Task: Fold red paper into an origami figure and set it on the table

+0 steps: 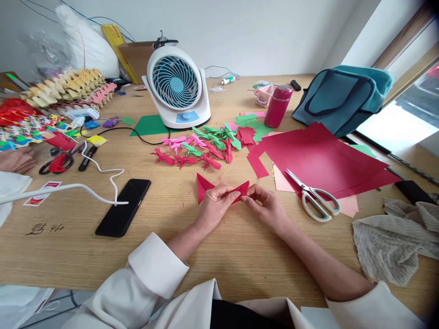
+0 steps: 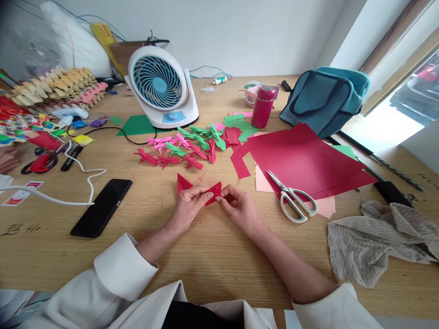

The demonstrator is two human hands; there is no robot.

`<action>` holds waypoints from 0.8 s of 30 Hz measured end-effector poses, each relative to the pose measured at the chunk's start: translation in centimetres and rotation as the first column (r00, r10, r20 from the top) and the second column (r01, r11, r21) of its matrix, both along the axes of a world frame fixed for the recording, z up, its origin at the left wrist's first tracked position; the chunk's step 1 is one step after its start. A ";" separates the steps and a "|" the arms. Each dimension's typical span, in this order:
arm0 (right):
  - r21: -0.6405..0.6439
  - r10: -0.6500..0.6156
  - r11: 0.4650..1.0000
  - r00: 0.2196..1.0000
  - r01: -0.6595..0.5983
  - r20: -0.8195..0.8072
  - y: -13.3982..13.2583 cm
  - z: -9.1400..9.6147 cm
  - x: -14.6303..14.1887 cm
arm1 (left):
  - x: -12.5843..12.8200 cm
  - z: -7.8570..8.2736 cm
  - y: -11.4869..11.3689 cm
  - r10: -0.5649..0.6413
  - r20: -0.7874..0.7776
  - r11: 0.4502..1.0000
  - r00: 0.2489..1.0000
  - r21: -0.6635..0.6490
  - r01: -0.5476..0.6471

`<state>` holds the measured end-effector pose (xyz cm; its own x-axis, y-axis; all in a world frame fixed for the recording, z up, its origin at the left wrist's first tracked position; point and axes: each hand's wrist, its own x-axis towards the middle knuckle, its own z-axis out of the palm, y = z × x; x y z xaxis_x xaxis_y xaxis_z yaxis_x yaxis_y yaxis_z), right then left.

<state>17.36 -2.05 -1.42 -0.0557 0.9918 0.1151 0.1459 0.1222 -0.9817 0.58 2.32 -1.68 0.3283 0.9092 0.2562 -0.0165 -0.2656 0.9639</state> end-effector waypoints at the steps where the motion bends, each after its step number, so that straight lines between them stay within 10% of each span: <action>1: 0.011 0.001 1.000 1.000 -0.001 0.002 0.0 0.0 0.0 | 0.0 0.0 0.0 0.005 -0.008 1.000 1.000 0.014 -0.005; 24: 0.126 -0.030 0.992 0.970 0.000 0.239 0.3 0.1 0.5 | -0.6 0.9 -0.3 0.084 -0.248 0.921 0.965 0.389 0.020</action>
<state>17.88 -1.77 -1.30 -0.0817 0.9716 0.2221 0.3784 0.2364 -0.8949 -0.06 2.06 -0.80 0.4020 0.7675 0.4994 0.2304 -0.6126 0.7560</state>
